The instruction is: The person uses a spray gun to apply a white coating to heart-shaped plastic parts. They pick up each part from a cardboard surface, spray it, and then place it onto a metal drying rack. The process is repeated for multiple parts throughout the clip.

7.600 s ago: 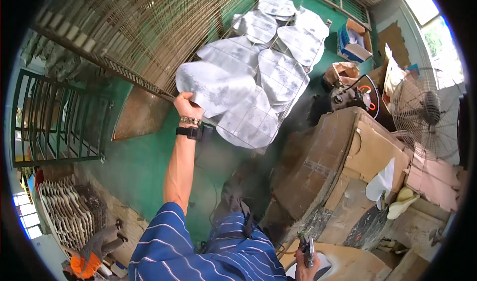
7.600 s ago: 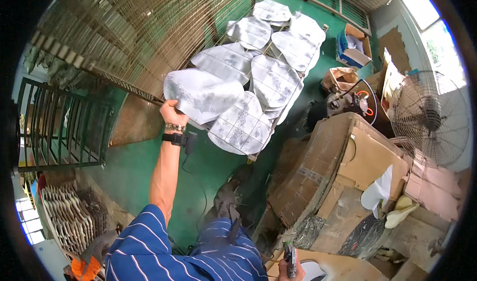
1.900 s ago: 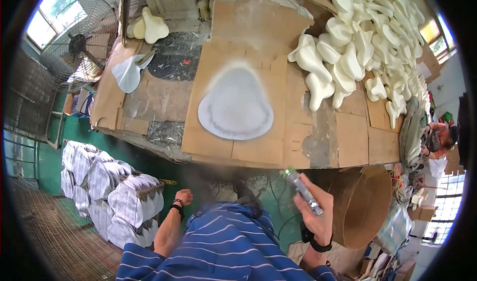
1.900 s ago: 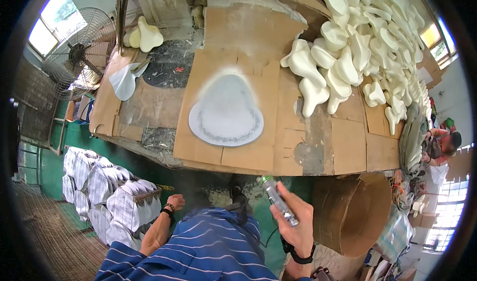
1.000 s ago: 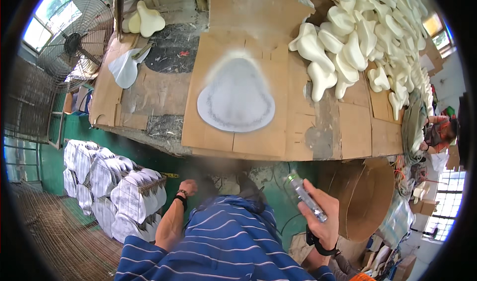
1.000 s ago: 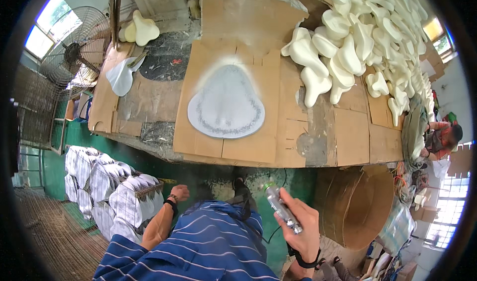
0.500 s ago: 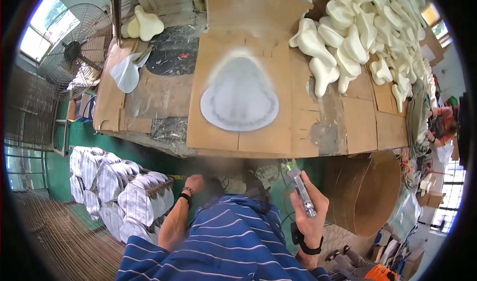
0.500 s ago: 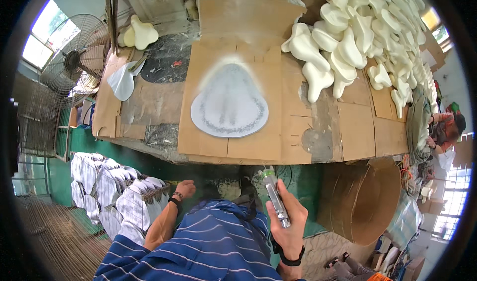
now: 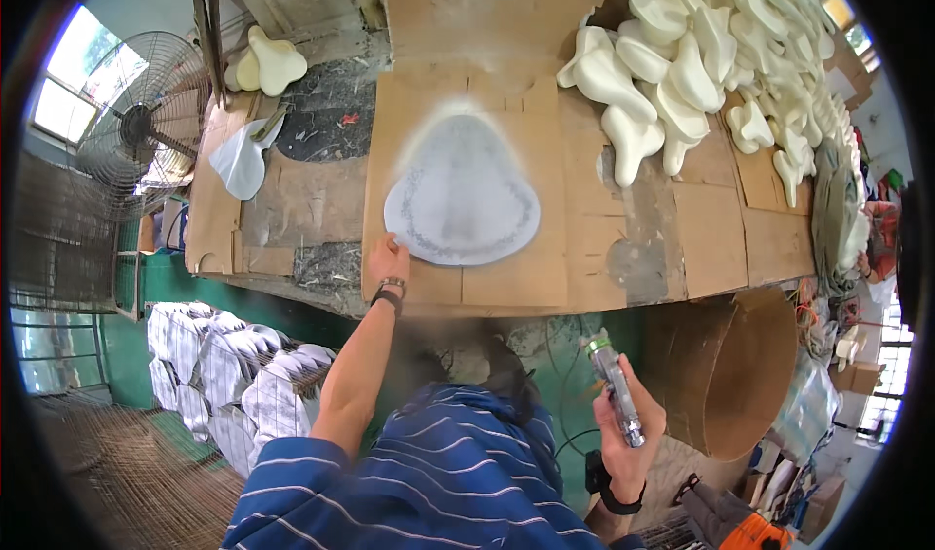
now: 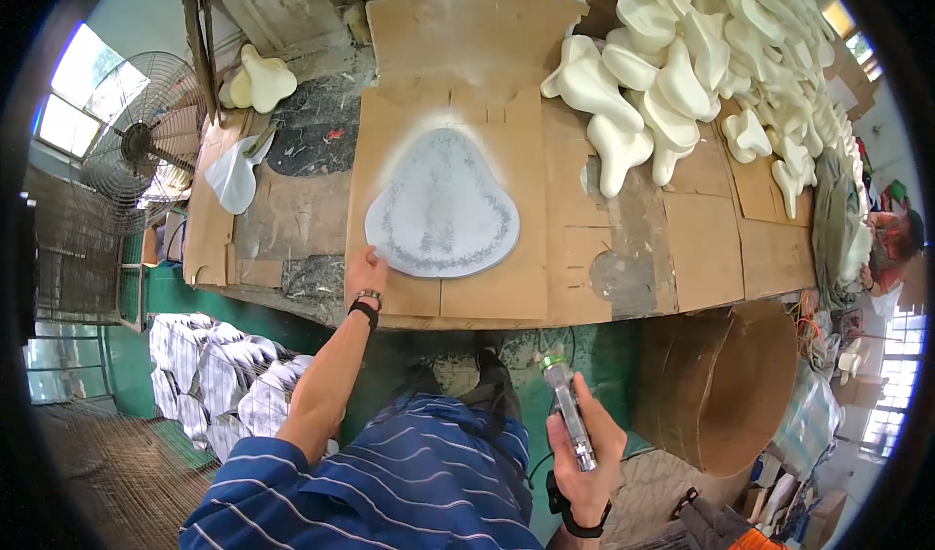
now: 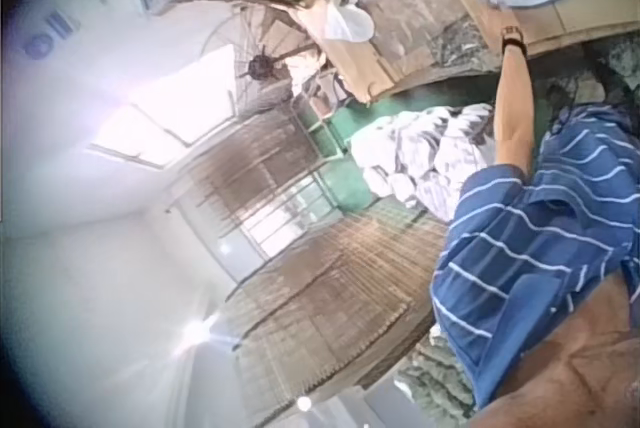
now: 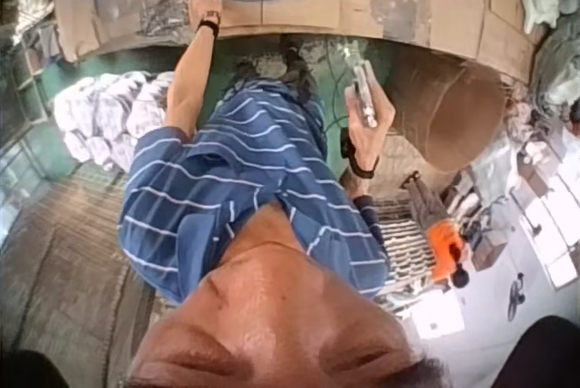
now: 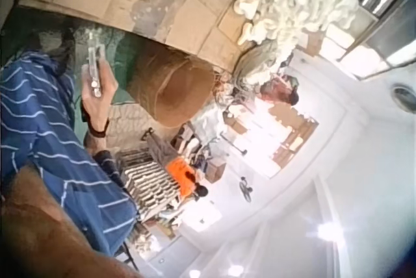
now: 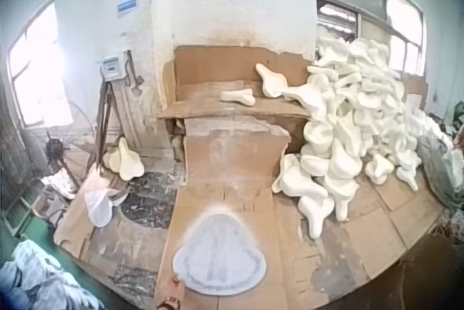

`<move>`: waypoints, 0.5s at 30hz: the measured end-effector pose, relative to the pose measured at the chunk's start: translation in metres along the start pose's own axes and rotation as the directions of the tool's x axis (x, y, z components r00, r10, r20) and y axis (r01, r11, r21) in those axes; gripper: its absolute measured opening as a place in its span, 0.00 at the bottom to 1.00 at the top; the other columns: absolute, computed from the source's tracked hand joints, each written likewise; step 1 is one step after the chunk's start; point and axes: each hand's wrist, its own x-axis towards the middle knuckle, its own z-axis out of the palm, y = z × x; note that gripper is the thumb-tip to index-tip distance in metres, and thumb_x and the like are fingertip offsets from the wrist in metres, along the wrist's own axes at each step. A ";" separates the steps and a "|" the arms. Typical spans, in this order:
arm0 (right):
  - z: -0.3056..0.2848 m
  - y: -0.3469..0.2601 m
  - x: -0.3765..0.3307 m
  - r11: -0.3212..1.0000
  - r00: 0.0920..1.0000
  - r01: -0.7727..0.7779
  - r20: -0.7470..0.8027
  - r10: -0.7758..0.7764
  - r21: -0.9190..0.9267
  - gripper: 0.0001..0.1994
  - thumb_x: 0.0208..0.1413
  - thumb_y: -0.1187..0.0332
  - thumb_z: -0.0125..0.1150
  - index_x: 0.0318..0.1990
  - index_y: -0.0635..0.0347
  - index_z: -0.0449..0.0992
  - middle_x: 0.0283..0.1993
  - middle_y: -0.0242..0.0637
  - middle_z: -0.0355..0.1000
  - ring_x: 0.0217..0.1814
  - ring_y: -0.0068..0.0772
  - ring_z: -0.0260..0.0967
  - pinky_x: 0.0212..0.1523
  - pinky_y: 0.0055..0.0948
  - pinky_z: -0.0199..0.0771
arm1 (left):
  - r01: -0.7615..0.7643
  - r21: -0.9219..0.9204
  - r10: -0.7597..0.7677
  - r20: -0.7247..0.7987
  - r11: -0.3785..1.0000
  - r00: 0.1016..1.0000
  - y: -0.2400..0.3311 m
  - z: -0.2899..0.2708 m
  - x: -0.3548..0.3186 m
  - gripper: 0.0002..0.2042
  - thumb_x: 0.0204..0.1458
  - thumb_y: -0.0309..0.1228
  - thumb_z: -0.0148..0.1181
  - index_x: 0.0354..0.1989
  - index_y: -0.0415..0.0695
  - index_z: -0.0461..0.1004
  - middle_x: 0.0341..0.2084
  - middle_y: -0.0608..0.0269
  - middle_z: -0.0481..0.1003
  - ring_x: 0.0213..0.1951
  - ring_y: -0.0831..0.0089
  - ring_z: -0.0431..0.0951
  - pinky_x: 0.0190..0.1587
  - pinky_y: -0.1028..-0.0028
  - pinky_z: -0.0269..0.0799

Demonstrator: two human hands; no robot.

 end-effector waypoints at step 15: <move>-0.020 0.008 0.070 0.986 0.924 0.155 0.344 -0.169 0.067 0.28 0.42 0.83 0.66 0.57 0.67 0.71 0.36 0.47 0.75 0.33 0.36 0.73 0.37 0.25 0.71 | 0.071 0.278 -0.098 0.085 0.958 0.992 0.027 -0.005 0.009 0.16 0.45 0.30 0.65 0.44 0.45 0.76 0.32 0.59 0.76 0.36 0.62 0.77 0.40 0.64 0.74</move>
